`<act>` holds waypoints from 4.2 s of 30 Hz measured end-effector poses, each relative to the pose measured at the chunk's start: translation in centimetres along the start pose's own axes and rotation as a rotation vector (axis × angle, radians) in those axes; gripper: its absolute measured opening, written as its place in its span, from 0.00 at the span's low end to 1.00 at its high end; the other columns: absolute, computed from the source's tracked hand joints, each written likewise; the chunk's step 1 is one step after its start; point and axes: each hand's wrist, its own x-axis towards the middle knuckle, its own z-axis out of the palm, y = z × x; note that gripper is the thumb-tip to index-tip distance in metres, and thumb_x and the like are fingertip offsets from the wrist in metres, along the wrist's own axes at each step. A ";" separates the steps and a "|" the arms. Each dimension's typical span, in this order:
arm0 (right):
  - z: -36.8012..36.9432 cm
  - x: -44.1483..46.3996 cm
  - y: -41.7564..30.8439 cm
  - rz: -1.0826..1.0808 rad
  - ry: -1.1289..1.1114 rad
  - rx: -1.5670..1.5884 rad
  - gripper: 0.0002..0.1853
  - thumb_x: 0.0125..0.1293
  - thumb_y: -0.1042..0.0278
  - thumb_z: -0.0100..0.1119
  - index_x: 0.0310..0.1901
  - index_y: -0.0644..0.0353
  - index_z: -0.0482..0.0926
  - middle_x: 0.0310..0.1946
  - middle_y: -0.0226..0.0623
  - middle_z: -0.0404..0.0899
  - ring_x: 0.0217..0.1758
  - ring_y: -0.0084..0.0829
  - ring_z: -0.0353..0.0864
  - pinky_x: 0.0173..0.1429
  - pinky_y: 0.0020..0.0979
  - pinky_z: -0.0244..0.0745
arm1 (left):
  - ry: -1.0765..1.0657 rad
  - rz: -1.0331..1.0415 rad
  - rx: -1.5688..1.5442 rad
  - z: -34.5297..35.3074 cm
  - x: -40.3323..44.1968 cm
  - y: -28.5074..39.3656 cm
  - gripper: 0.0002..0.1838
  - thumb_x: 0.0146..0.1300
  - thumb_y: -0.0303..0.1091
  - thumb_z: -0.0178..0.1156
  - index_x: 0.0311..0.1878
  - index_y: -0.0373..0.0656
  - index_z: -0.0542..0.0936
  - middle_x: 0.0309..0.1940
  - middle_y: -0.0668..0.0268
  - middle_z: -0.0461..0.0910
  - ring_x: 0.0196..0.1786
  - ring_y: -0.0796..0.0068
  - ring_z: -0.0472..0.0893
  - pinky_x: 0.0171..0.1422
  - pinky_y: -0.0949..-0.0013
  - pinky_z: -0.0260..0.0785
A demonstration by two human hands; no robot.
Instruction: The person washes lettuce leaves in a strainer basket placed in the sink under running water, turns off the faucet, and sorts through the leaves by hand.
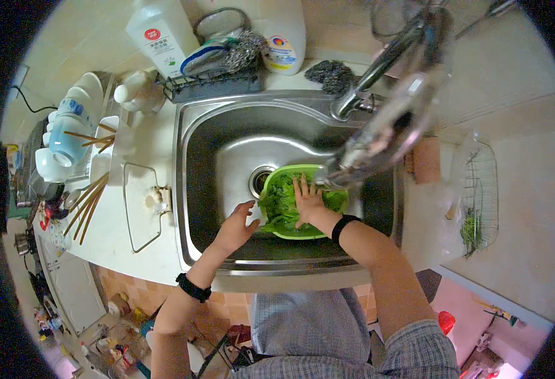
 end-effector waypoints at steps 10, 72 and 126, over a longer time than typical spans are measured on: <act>2.9 2.3 1.6 -0.092 0.336 0.200 0.43 0.36 0.64 0.68 0.55 0.67 0.56 0.54 0.47 0.58 0.55 0.45 0.62 0.54 0.33 0.66 | 0.069 -0.031 -0.132 -1.2 -2.7 -0.4 0.16 0.52 0.28 0.54 0.45 0.36 0.69 0.42 0.55 0.70 0.40 0.61 0.76 0.43 0.65 0.69; -3.9 -5.6 4.7 -0.384 -0.114 1.204 0.15 0.52 0.67 0.48 0.41 0.63 0.73 0.28 0.29 0.75 0.33 0.17 0.71 0.34 0.18 0.63 | -0.246 -0.316 -0.913 -0.1 0.7 3.4 0.11 0.56 0.31 0.56 0.40 0.36 0.74 0.33 0.70 0.76 0.35 0.83 0.73 0.43 0.80 0.65; -4.5 -8.8 2.8 -0.487 -0.015 1.147 0.10 0.59 0.64 0.51 0.33 0.63 0.75 0.24 0.29 0.76 0.28 0.18 0.72 0.34 0.22 0.67 | -0.056 -0.150 -0.640 -1.4 0.2 0.2 0.11 0.59 0.29 0.49 0.44 0.40 0.75 0.31 0.65 0.75 0.28 0.83 0.73 0.32 0.78 0.70</act>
